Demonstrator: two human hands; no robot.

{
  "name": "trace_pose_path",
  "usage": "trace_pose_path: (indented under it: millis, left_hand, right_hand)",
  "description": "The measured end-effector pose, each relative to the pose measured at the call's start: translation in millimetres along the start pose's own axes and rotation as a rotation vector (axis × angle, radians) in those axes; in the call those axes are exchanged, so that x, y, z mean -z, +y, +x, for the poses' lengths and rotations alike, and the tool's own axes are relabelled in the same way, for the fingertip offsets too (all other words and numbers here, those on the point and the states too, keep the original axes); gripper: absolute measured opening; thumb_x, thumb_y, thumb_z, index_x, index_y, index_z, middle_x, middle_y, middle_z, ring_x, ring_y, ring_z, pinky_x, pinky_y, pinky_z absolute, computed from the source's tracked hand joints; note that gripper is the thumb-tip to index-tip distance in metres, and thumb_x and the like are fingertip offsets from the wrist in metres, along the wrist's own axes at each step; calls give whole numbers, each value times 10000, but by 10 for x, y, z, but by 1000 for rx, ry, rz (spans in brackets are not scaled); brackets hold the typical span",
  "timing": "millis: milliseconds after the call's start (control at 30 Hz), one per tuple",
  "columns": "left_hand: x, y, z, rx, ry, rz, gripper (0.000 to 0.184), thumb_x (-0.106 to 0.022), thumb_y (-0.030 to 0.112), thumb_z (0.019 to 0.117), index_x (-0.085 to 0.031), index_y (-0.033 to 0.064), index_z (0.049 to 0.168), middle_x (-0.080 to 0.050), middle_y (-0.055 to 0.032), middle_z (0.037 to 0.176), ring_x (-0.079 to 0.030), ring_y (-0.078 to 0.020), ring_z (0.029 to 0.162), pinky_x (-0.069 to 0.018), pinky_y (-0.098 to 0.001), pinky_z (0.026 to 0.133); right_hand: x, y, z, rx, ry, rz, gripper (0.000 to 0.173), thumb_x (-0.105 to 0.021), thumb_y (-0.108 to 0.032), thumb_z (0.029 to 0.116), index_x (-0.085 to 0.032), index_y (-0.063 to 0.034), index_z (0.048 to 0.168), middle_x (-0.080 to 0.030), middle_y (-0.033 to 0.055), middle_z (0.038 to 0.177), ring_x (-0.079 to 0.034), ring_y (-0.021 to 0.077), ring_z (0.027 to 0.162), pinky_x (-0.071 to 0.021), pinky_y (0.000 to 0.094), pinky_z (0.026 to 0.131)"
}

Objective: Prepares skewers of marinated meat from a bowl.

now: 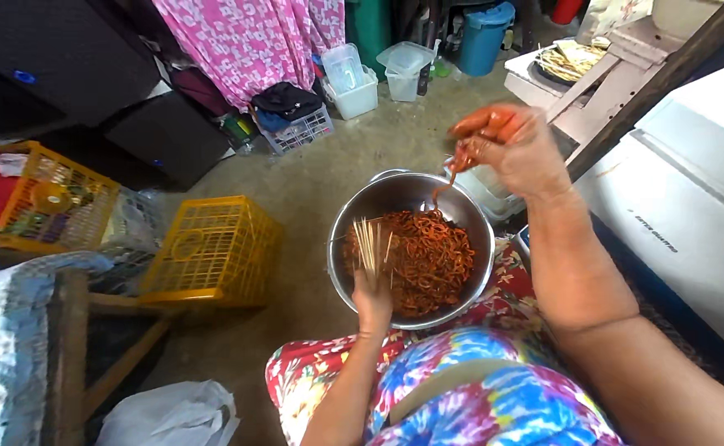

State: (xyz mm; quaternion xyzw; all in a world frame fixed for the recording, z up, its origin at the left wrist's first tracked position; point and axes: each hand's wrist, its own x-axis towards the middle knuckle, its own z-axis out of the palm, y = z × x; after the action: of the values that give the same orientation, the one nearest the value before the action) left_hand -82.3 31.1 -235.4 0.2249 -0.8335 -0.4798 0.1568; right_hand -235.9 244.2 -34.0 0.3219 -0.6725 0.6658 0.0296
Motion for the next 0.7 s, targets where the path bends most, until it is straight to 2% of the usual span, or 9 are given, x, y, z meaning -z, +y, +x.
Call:
trace_pose_path:
  millis: [67,167,233,300,367,500,600,700]
  left_hand:
    - [4,-26,3,-3,14,-54,270,-580,50,952,-563,-83,1186,-636,-133,866,-635,-167,739,-548,-368,716]
    - [-7,-63,-3,9,-16,-146,251,-567,50,958,-543,-67,1180,-614,-69,758,-616,-117,588,-556,-311,586]
    - [-11,-64,-1,-4,-42,-206,242,-565,38,953,-541,-66,1171,-617,-55,761,-615,-101,579,-558,-287,577]
    - [-20,-78,-6,-38,-61,-271,224,-565,18,936,-538,-61,1144,-610,-27,742,-610,-82,572,-554,-261,568]
    - [-26,-90,-15,-65,-96,-319,220,-554,10,933,-534,-61,1140,-606,-12,733,-605,-73,570,-550,-248,566]
    - [-21,-99,-16,-91,-180,-305,260,-564,14,937,-544,-74,1181,-625,-20,775,-606,-64,582,-552,-244,572]
    - [-17,-90,-10,-89,-243,-260,255,-571,24,927,-553,-58,1167,-625,-27,780,-607,-73,597,-553,-264,591]
    - [-19,-97,-4,-91,-268,-243,266,-570,34,925,-567,-54,1176,-638,-36,798,-615,-82,605,-558,-274,596]
  right_hand:
    - [-91,244,-130,-97,-65,-13,230,-597,97,909,-638,51,1130,-723,60,950,-718,126,776,-645,338,754]
    - [-278,879,-481,-281,-120,17,175,-590,51,952,-665,30,1108,-719,96,987,-697,144,790,-621,344,749]
    - [-407,1305,-696,-432,-102,110,196,-541,37,987,-685,22,1118,-710,69,999,-666,113,814,-587,315,756]
    - [-516,1539,-826,-609,-45,259,216,-482,29,1019,-666,29,1132,-691,67,1029,-654,120,861,-568,325,805]
    - [-586,1661,-882,-725,55,426,228,-435,30,1027,-640,46,1124,-682,88,984,-668,171,837,-580,364,820]
    - [-619,1726,-864,-810,167,611,216,-399,25,1015,-605,47,1073,-683,122,915,-697,243,816,-602,435,832]
    - [-614,1727,-847,-836,173,625,183,-445,85,966,-607,12,1013,-665,88,851,-675,217,754,-603,425,800]
    - [-602,1765,-851,-843,139,598,190,-484,104,973,-627,10,1056,-654,61,860,-651,174,728,-596,372,770]
